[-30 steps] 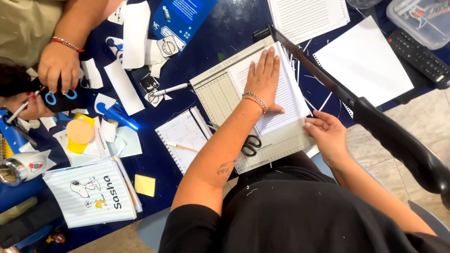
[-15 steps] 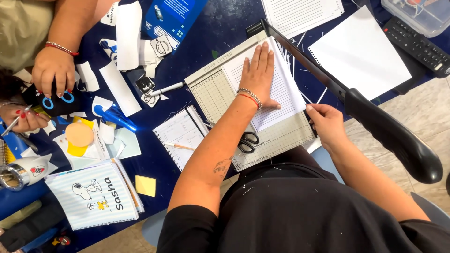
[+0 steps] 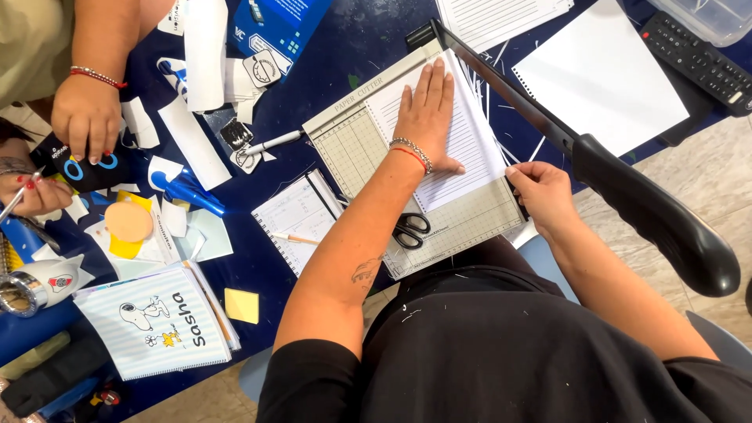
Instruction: Trimming printed paper sheets using a manual paper cutter
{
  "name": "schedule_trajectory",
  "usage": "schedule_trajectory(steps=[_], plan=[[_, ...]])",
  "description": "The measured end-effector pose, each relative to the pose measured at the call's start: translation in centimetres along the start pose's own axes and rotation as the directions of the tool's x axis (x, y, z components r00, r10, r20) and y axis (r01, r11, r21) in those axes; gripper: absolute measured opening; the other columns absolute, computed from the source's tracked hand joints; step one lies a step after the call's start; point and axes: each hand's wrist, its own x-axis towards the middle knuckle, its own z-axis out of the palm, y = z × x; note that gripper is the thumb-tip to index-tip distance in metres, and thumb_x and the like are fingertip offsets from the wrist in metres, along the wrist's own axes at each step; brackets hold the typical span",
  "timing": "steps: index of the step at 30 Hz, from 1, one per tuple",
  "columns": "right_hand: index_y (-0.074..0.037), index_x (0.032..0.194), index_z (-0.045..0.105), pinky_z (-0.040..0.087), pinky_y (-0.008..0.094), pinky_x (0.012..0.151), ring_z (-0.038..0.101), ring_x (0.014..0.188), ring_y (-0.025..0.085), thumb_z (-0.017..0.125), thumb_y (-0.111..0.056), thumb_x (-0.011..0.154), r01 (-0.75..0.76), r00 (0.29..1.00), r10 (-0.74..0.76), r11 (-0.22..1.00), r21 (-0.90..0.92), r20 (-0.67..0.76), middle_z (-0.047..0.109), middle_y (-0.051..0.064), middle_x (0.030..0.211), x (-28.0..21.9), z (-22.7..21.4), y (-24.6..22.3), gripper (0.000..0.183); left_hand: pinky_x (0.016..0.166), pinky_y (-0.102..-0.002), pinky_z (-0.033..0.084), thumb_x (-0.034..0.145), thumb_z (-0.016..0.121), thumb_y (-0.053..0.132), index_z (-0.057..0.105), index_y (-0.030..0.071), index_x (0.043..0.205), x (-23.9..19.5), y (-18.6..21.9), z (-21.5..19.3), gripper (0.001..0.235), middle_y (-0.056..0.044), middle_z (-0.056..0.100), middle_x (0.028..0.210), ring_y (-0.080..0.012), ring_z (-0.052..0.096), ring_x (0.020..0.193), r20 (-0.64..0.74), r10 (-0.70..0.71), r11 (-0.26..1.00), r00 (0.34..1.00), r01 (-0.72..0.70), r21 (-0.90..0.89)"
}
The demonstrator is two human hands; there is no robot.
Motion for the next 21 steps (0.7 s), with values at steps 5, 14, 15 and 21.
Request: schedule_trajectory(steps=[5, 14, 15, 21], plan=[[-0.007, 0.097, 0.075, 0.044, 0.021, 0.056, 0.052, 0.063, 0.008, 0.076, -0.019, 0.096, -0.002, 0.999, 0.0, 0.999, 0.043, 0.037, 0.064, 0.001, 0.076, 1.0, -0.6, 0.6, 0.012, 0.128, -0.053, 0.009, 0.06, 0.091, 0.086, -0.002, 0.0, 0.162, 0.0, -0.1, 0.1, 0.163, -0.019, -0.012, 0.169, -0.0344, -0.01, 0.156, -0.009, 0.004, 1.0, 1.0, -0.004, -0.003], [-0.007, 0.104, 0.075, 0.047, 0.02, 0.057, 0.053, 0.065, 0.007, 0.072, -0.016, 0.099, -0.043, 0.997, 0.037, 0.994, 0.097, 0.068, 0.067, 0.0, 0.085, 0.3, -1.0, 0.3, 0.011, 0.128, -0.053, 0.01, 0.061, 0.091, 0.087, -0.002, 0.0, 0.162, 0.1, -0.1, 0.3, 0.163, -0.019, -0.012, 0.169, -0.0344, -0.01, 0.156, -0.012, 0.007, 1.0, 1.0, -0.007, -0.002], [-0.008, 0.106, 0.076, 0.047, 0.02, 0.057, 0.053, 0.065, 0.007, 0.071, -0.016, 0.099, -0.026, 0.997, 0.02, 0.996, 0.085, 0.072, 0.066, 0.0, 0.083, 0.3, -1.0, 0.4, 0.012, 0.128, -0.053, 0.009, 0.061, 0.09, 0.087, -0.003, 0.0, 0.162, 0.0, 0.0, 0.2, 0.162, -0.019, -0.013, 0.169, -0.0344, -0.01, 0.156, -0.006, 0.004, 1.0, 1.0, -0.004, -0.002], [-0.01, 0.113, 0.077, 0.049, 0.022, 0.061, 0.057, 0.069, 0.008, 0.07, -0.016, 0.098, 0.05, 0.997, -0.047, 0.998, -0.035, 0.067, 0.07, 0.0, 0.088, -0.2, -1.0, -0.3, 0.018, 0.128, -0.053, 0.009, 0.06, 0.093, 0.084, -0.003, 0.0, 0.162, 0.1, -0.1, 0.2, 0.163, -0.019, -0.013, 0.169, -0.0343, -0.009, 0.157, -0.014, 0.002, 1.0, 1.0, -0.002, -0.028]])
